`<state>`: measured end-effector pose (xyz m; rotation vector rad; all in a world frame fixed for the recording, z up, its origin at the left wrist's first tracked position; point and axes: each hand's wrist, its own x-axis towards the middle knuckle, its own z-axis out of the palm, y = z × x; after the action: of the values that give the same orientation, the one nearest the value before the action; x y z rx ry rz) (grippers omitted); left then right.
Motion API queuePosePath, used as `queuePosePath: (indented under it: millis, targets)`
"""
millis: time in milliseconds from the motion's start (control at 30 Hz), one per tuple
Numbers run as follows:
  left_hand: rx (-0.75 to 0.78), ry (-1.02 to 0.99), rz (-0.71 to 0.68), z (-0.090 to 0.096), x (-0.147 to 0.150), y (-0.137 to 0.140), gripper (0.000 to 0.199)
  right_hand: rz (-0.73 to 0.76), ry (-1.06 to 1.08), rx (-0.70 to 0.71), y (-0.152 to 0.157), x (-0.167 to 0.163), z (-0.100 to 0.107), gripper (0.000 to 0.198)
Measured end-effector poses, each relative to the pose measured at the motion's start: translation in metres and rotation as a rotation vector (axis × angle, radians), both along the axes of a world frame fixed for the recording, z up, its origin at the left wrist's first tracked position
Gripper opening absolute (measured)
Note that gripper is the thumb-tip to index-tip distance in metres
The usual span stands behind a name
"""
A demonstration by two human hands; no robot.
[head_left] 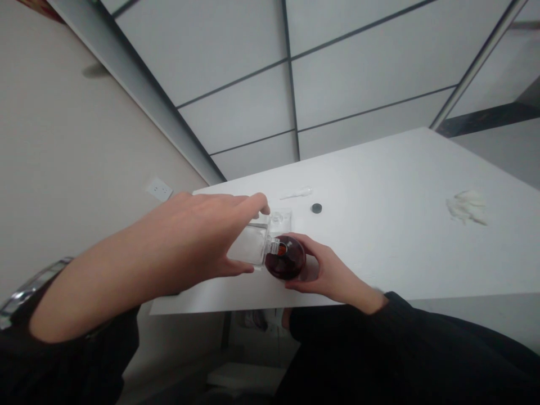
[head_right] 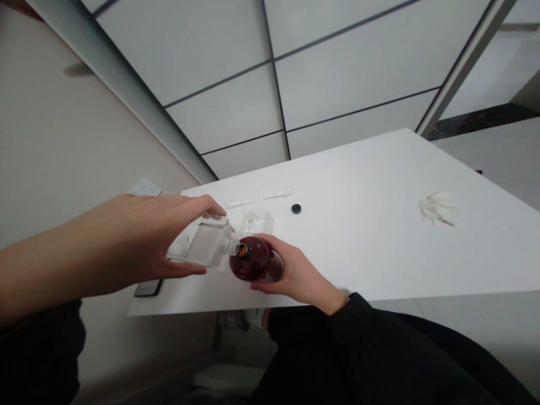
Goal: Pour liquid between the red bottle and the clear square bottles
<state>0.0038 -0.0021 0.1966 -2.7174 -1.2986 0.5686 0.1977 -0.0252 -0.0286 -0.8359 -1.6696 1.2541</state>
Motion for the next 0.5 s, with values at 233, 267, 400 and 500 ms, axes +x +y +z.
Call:
queuePosePath:
  millis: [233, 267, 400, 500]
  targets:
    - [0.005, 0.012, 0.003, 0.0012, 0.0025, -0.0003, 0.045, -0.001, -0.001, 0.019, 0.0003, 0.0001, -0.0002, 0.075]
    - [0.002, 0.014, 0.007, 0.0013, 0.003, -0.0002, 0.046, 0.001, 0.0, 0.024, 0.0002, 0.0002, 0.0002, 0.074]
    - [-0.001, 0.002, 0.016, 0.0, 0.001, 0.0, 0.045, 0.004, -0.003, 0.028, 0.0002, 0.0005, 0.0015, 0.073]
    - [-0.001, -0.004, 0.003, -0.0008, -0.002, -0.0001, 0.042, 0.002, -0.009, 0.029, 0.0005, 0.0005, 0.0019, 0.074]
